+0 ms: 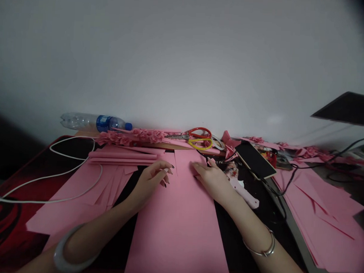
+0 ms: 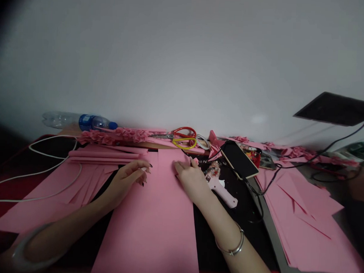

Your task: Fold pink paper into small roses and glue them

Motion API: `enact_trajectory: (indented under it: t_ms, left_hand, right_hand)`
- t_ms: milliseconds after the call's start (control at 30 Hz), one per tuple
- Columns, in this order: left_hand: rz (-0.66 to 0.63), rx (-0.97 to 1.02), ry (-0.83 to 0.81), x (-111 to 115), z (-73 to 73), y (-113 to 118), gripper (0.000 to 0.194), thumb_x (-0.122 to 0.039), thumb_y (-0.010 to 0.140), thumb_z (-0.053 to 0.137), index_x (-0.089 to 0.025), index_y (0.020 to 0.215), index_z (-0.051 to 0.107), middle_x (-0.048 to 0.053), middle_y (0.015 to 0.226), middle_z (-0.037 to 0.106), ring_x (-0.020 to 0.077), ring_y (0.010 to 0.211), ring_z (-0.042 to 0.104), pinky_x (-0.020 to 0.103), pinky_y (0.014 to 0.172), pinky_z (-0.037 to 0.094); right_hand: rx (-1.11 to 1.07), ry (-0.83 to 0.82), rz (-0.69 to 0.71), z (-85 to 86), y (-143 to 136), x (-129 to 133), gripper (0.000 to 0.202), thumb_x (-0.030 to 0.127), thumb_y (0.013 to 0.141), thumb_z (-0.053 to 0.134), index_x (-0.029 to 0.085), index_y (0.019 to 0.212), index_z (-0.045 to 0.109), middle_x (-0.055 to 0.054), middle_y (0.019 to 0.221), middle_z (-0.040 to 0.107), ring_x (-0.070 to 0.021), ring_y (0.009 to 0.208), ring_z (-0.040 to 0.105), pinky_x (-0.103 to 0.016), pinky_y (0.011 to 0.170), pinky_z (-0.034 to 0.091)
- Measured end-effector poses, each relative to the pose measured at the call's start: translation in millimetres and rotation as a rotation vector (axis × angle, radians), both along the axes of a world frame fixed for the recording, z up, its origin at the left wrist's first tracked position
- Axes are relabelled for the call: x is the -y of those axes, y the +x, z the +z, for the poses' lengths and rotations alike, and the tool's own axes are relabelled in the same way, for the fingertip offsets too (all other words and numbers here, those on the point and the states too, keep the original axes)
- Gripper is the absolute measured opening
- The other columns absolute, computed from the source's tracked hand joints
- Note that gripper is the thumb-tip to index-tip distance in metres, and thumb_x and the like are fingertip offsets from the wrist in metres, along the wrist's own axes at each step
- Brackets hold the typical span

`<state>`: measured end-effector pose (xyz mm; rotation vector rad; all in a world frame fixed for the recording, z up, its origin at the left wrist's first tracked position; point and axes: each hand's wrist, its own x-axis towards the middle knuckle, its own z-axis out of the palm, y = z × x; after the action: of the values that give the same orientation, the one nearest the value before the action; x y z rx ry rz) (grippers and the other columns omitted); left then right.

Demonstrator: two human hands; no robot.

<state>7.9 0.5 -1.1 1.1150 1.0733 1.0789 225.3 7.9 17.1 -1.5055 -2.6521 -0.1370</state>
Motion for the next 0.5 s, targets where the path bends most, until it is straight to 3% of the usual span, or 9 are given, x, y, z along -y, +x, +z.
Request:
enact_trajectory:
  t_ms: [100, 167, 267, 400, 500]
  left_hand:
    - [-0.008, 0.007, 0.005, -0.5, -2.1, -1.4, 0.013, -0.023, 0.076, 0.054, -0.017, 0.087, 0.061, 0.000, 0.079, 0.058, 0.0090, 0.057, 0.053, 0.021, 0.051, 0.044]
    - [-0.004, 0.014, -0.009, -0.3, -2.7, -1.8, 0.012, -0.023, 0.077, 0.055, -0.017, 0.086, 0.061, 0.000, 0.078, 0.058, 0.0088, 0.056, 0.052, 0.021, 0.051, 0.044]
    - [-0.017, 0.031, -0.025, 0.7, -1.1, -1.4, 0.012, -0.024, 0.077, 0.055, -0.017, 0.086, 0.060, 0.000, 0.078, 0.057, 0.0087, 0.054, 0.051, 0.021, 0.050, 0.043]
    - [-0.005, 0.025, -0.043, 2.5, 3.7, -0.3, 0.012, -0.025, 0.077, 0.057, -0.017, 0.084, 0.060, 0.000, 0.076, 0.058, 0.0090, 0.054, 0.051, 0.022, 0.050, 0.043]
    - [0.019, 0.010, -0.060, 2.9, 5.2, -0.1, 0.012, -0.026, 0.075, 0.058, -0.017, 0.083, 0.061, 0.000, 0.074, 0.058, 0.0099, 0.053, 0.051, 0.022, 0.050, 0.043]
  right_hand:
    - [0.105, -0.007, 0.022, 10.3, -10.7, -2.4, 0.031, 0.006, 0.081, 0.054, 0.018, 0.109, 0.057, -0.009, 0.109, 0.065, -0.0227, 0.089, 0.063, -0.033, 0.077, 0.049]
    - [0.153, -0.035, 0.018, 16.6, -19.5, -5.0, 0.014, 0.018, 0.080, 0.060, 0.016, 0.094, 0.061, -0.010, 0.096, 0.068, -0.0237, 0.080, 0.064, -0.031, 0.067, 0.049]
    - [0.178, -0.026, 0.010, 20.9, -31.4, -8.3, 0.017, 0.027, 0.078, 0.064, 0.014, 0.089, 0.063, -0.012, 0.086, 0.068, -0.0251, 0.074, 0.064, -0.032, 0.061, 0.049]
    - [0.254, 0.001, 0.040, 16.1, -41.2, -5.9, 0.019, 0.005, 0.078, 0.055, 0.008, 0.096, 0.062, -0.016, 0.084, 0.067, -0.0255, 0.073, 0.064, -0.034, 0.059, 0.049]
    - [0.248, 0.045, 0.026, 8.4, -45.0, -0.8, 0.028, 0.003, 0.080, 0.050, 0.006, 0.106, 0.058, -0.020, 0.094, 0.065, -0.0281, 0.081, 0.063, -0.035, 0.055, 0.050]
